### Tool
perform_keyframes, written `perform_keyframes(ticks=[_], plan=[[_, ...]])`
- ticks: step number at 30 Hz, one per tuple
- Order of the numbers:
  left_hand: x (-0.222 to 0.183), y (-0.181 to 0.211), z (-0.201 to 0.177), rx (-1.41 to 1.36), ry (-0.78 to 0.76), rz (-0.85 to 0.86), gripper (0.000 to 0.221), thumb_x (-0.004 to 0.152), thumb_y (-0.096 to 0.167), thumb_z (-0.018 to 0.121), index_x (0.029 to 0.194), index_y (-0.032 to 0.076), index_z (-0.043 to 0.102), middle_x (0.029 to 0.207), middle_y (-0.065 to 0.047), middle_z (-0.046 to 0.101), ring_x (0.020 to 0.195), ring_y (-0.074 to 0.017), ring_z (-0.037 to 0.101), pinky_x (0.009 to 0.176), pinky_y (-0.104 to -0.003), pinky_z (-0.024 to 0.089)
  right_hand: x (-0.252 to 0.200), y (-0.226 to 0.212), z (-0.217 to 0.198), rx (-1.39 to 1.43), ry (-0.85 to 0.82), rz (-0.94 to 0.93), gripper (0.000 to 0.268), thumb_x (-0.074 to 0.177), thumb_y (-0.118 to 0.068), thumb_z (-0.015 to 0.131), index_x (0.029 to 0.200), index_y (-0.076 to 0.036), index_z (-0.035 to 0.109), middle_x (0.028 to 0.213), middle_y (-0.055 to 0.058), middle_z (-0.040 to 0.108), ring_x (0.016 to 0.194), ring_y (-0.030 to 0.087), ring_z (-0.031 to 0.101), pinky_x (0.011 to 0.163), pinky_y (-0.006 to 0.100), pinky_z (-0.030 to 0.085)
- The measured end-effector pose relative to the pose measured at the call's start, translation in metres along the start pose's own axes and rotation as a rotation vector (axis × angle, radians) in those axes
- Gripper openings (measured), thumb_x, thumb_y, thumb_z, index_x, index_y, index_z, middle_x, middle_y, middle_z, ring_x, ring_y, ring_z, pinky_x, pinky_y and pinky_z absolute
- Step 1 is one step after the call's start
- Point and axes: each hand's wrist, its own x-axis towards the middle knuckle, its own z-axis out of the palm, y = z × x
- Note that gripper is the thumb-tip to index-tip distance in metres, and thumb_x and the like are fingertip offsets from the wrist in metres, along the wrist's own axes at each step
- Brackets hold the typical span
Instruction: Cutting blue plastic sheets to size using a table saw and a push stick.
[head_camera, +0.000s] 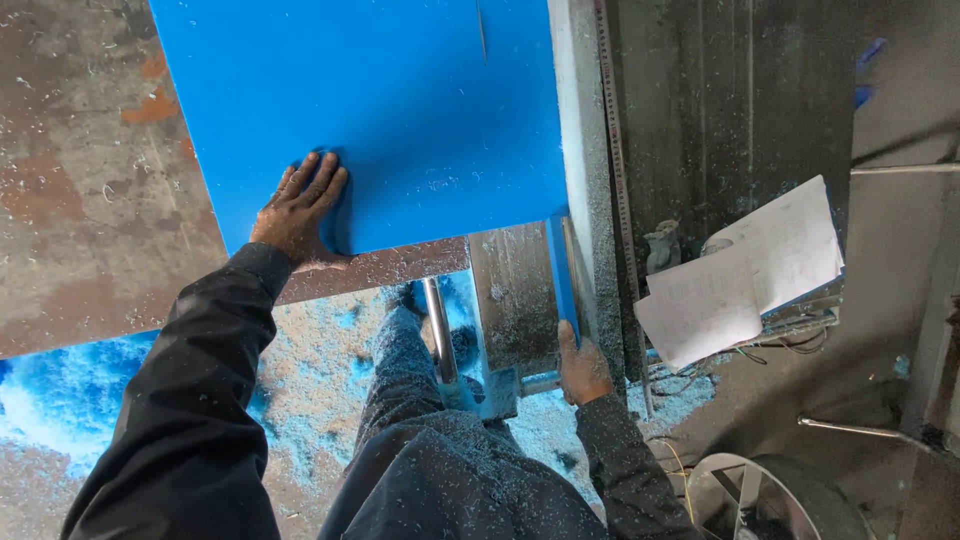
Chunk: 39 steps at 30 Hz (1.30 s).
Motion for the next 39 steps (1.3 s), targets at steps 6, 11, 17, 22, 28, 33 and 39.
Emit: perform_keyframes(ticks=[6, 11, 17, 22, 28, 33, 39], plan=[[0.017, -0.008, -0.006, 0.047, -0.056, -0.023, 0.163, 0.039, 0.089, 0.081, 0.169, 0.021, 0.010, 0.177, -0.005, 0.007, 0.163, -0.0293, 0.006, 0.136, -0.047, 0.014, 0.010, -0.017, -0.010, 0.034, -0.025, 0.060, 0.085, 0.093, -0.084, 0.035, 0.076, -0.005, 0.061, 0.063, 0.014, 0.044, 0.057, 0.033, 0.051, 0.056, 0.058, 0.038], [0.030, -0.017, -0.013, 0.054, -0.067, -0.021, 0.162, 0.040, 0.089, 0.081, 0.169, 0.021, 0.010, 0.178, -0.005, 0.007, 0.164, -0.0294, 0.006, 0.136, -0.047, 0.014, 0.031, -0.021, -0.011, -0.001, -0.019, 0.029, 0.090, 0.094, -0.084, 0.034, 0.078, -0.001, 0.064, 0.064, 0.016, 0.049, 0.060, 0.035, 0.055, 0.059, 0.058, 0.041], [0.044, -0.031, -0.016, 0.031, -0.052, -0.014, 0.163, 0.039, 0.091, 0.079, 0.169, 0.019, 0.011, 0.177, -0.006, 0.007, 0.163, -0.0300, 0.006, 0.136, -0.048, 0.014, 0.042, -0.042, -0.014, -0.042, 0.022, 0.005, 0.094, 0.093, -0.084, 0.032, 0.089, 0.003, 0.070, 0.070, 0.023, 0.061, 0.069, 0.042, 0.063, 0.068, 0.061, 0.047], [0.057, -0.042, -0.022, 0.071, -0.096, -0.024, 0.164, 0.039, 0.093, 0.078, 0.169, 0.018, 0.011, 0.177, -0.007, 0.007, 0.163, -0.0306, 0.005, 0.135, -0.047, 0.013, 0.050, -0.060, -0.020, -0.047, 0.003, 0.026, 0.098, 0.093, -0.084, 0.031, 0.093, 0.004, 0.072, 0.076, 0.026, 0.067, 0.078, 0.045, 0.068, 0.076, 0.062, 0.051], [0.072, -0.058, -0.022, 0.056, -0.065, -0.015, 0.164, 0.038, 0.092, 0.077, 0.170, 0.019, 0.012, 0.178, -0.007, 0.008, 0.164, -0.0305, 0.006, 0.136, -0.048, 0.013, 0.068, -0.070, -0.021, -0.075, 0.056, -0.031, 0.097, 0.095, -0.084, 0.032, 0.097, 0.004, 0.072, 0.085, 0.031, 0.066, 0.088, 0.052, 0.065, 0.083, 0.063, 0.049], [0.087, -0.071, -0.019, 0.033, -0.056, -0.014, 0.165, 0.038, 0.091, 0.078, 0.170, 0.018, 0.012, 0.178, -0.008, 0.008, 0.163, -0.0315, 0.007, 0.135, -0.049, 0.014, 0.070, -0.104, -0.033, -0.049, 0.049, 0.015, 0.095, 0.091, -0.085, 0.036, 0.088, 0.002, 0.073, 0.078, 0.026, 0.066, 0.079, 0.047, 0.066, 0.078, 0.062, 0.049], [0.102, -0.087, -0.020, -0.007, -0.026, 0.000, 0.164, 0.037, 0.089, 0.078, 0.170, 0.019, 0.012, 0.178, -0.007, 0.010, 0.164, -0.0319, 0.009, 0.135, -0.050, 0.015, 0.060, -0.157, -0.052, 0.164, -0.069, 0.201, 0.083, 0.090, -0.083, 0.045, 0.079, -0.003, 0.063, 0.061, 0.012, 0.051, 0.050, 0.028, 0.054, 0.047, 0.052, 0.043]])
